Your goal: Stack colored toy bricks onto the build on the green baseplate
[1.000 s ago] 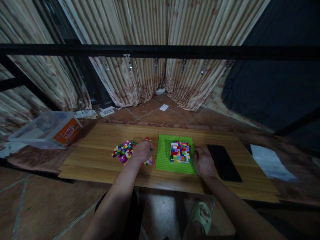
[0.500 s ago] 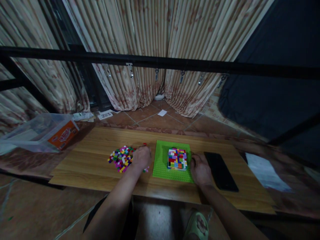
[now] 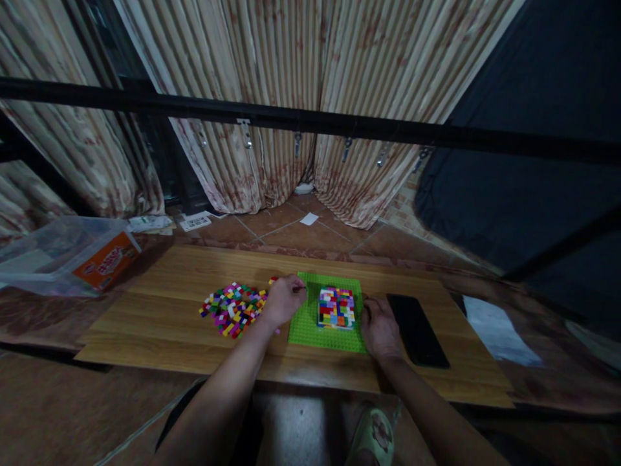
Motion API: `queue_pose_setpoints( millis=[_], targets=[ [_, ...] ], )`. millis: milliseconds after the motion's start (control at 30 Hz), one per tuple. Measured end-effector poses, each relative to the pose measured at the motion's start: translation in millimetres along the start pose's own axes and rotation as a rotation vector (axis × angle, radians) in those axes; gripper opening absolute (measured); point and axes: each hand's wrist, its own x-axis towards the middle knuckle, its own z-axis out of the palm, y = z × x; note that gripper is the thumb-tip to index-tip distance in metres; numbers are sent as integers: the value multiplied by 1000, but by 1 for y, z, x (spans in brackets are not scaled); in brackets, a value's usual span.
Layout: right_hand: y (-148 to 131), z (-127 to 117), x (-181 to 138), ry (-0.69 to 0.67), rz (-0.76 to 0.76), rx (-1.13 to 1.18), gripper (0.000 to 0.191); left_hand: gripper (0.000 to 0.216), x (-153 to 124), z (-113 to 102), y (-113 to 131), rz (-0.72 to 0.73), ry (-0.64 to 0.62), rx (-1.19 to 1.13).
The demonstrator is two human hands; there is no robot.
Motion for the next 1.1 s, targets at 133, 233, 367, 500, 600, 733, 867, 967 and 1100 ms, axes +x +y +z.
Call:
queue_pose_setpoints(
  millis=[133, 233, 367, 500, 600, 733, 867, 967, 1100],
  targets=[
    [0, 0, 0, -6, 16, -11, 25, 7, 1, 14, 3, -7, -15, -110],
    [-1, -1, 0, -8, 15, -2, 25, 9, -1, 21, 7, 16, -36, -133],
    [-2, -1, 0, -1, 24, 0, 25, 11, -5, 28, 10, 41, -24, -96],
    [-2, 0, 0, 1, 21, 5, 25, 13, -8, 32, 11, 43, -3, -69],
    [-1, 0, 0, 1, 9, 9, 25, 14, -7, 34, 9, 41, 13, -68],
    [-1, -1, 0, 0, 18, 3, 25, 18, -4, 36, 6, 42, 26, -78],
    [-1, 0, -1, 2, 10, -2, 25, 19, -3, 37, 6, 37, 36, -66],
    [0, 0, -1, 11, 5, -4, 25, 19, -4, 36, 9, 45, 31, -12],
    [0, -1, 0, 6, 5, -6, 25, 21, -9, 33, 15, 94, 21, 146]
  ],
)
